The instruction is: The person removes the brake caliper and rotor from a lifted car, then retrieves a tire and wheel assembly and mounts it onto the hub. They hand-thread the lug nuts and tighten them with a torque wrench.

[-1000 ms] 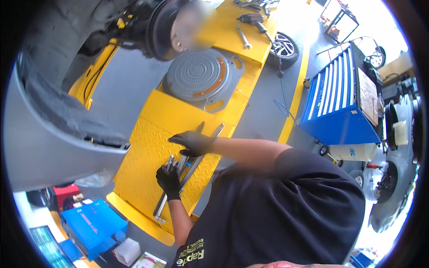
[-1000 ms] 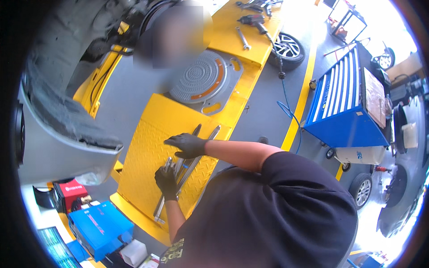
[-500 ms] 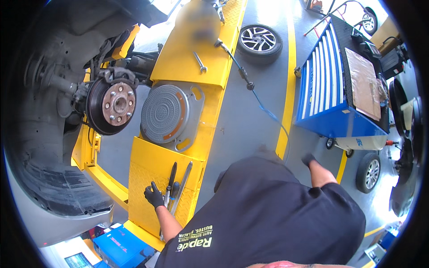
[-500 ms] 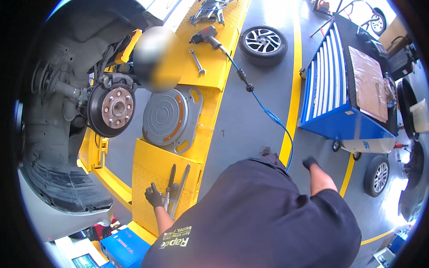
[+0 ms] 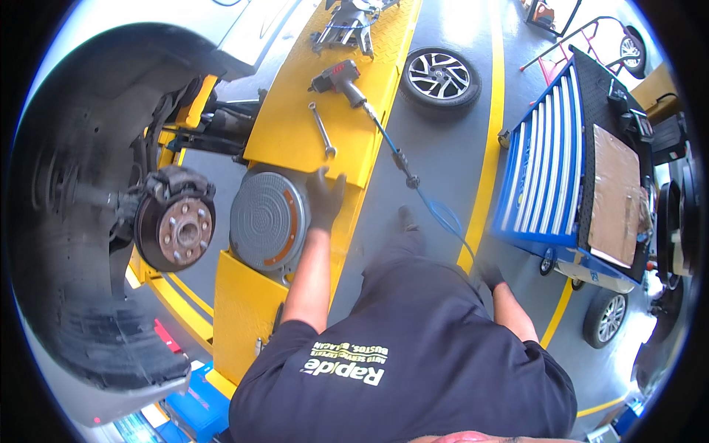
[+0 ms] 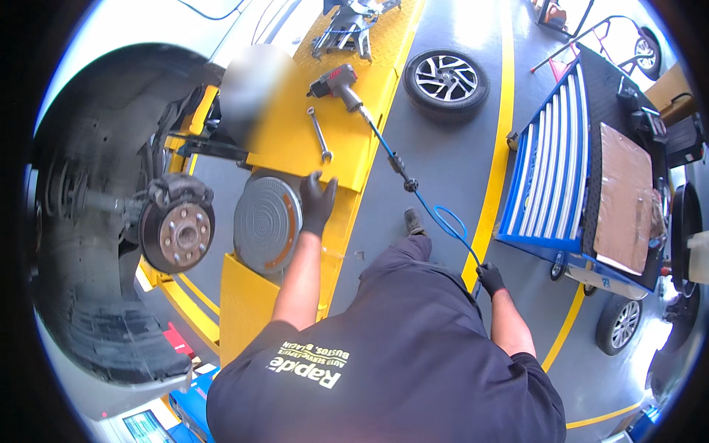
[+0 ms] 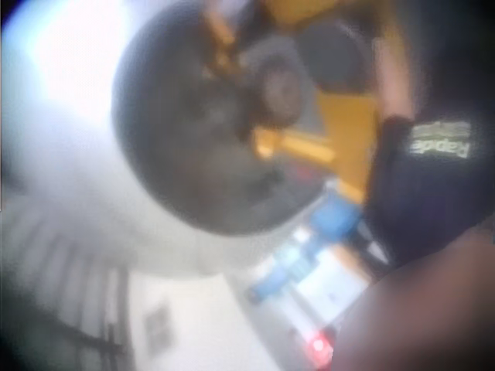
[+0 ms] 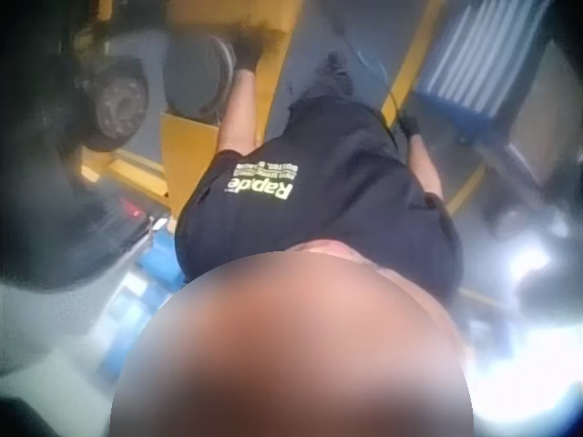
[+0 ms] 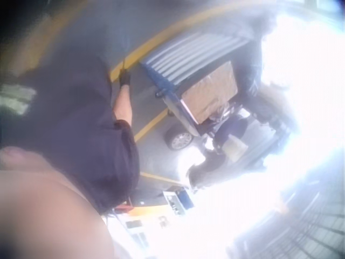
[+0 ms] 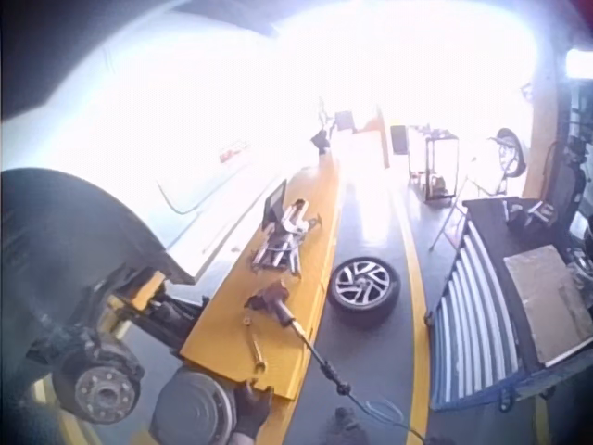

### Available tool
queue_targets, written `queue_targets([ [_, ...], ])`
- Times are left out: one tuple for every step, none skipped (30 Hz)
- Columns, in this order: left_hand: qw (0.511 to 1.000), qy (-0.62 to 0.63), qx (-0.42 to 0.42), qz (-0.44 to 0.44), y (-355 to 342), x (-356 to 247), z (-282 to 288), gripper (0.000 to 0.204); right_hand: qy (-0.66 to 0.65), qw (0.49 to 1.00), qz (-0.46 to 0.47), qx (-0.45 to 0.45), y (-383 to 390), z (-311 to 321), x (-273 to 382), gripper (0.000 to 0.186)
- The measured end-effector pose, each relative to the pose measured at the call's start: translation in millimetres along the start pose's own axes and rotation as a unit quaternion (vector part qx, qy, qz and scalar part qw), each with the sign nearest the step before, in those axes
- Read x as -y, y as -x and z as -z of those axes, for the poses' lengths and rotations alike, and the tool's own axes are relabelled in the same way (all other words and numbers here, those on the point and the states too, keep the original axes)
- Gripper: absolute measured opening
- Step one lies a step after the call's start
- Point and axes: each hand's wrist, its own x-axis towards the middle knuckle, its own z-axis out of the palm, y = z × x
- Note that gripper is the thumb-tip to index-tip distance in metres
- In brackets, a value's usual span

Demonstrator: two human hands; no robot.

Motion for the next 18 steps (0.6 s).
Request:
queue_targets([
  [0.993, 0.115, 0.010, 0.028, -42, -14, -20, 0.062, 0.016, 0.999, 0.044, -0.027, -18, 1, 25, 0.031],
  [0.981, 0.143, 0.051, 0.122, -92, -32, -43, 0.068, 0.038, 0.994, 0.077, -0.060, -30, 6, 50, 0.035],
  [0.981, 0.153, -0.001, 0.117, -135, -16, -76, 0.074, 0.065, 0.993, 0.075, -0.063, -44, 21, 96, 0.038],
  [0.992, -0.069, -0.104, 0.026, -178, 32, -108, 0.081, 0.098, 0.984, 0.142, -0.052, -74, 27, 114, 0.040],
  [0.995, -0.012, -0.077, 0.070, -217, 17, -150, 0.073, 0.137, 0.976, 0.156, -0.071, -81, 41, 93, 0.042],
  [0.991, 0.037, -0.047, 0.118, -247, 20, -164, 0.067, 0.043, 0.999, 0.013, -0.023, -76, 68, 167, 0.044],
  [0.981, 0.096, -0.010, 0.168, -265, 10, -186, 0.061, 0.070, 0.997, -0.004, -0.021, -70, 82, 172, 0.044],
  [0.971, 0.128, 0.008, 0.201, -279, 8, -201, 0.056, 0.078, 0.996, -0.004, -0.036, -63, 99, 197, 0.044],
  [0.961, 0.154, 0.019, 0.230, -287, 7, -211, 0.053, 0.091, 0.995, 0.000, -0.048, -55, 123, 224, 0.044],
  [0.950, 0.177, 0.035, 0.255, -290, 2, -219, 0.051, 0.061, 0.994, -0.037, -0.079, -45, 138, 234, 0.044],
  [0.945, 0.177, 0.043, 0.273, -294, -2, -222, 0.052, 0.029, 0.992, -0.069, -0.104, -37, 145, 241, 0.043],
  [0.949, 0.149, 0.050, 0.274, -293, -16, -217, 0.049, 0.000, 0.987, -0.099, -0.127, -28, 153, 239, 0.043],
  [0.926, 0.134, 0.069, 0.347, -297, -18, -218, 0.052, -0.009, 0.982, -0.106, -0.158, -22, 159, 229, 0.041],
  [0.934, 0.131, 0.054, 0.328, -292, -17, -218, 0.049, -0.018, 0.976, -0.111, -0.188, -20, 152, 209, 0.040],
  [0.941, 0.129, 0.034, 0.311, -286, -19, -221, 0.046, -0.025, 0.970, -0.113, -0.216, -21, 151, 194, 0.039],
  [0.924, 0.181, 0.043, 0.334, -278, -19, -214, 0.044, -0.067, 0.970, -0.122, -0.198, -16, 155, 199, 0.037],
  [0.904, 0.230, 0.055, 0.355, -271, -25, -203, 0.042, -0.110, 0.968, -0.132, -0.180, -2, 163, 213, 0.036],
  [0.931, 0.171, 0.041, 0.319, -256, -31, -185, 0.042, -0.147, 0.966, -0.140, -0.160, 10, 176, 232, 0.034],
])
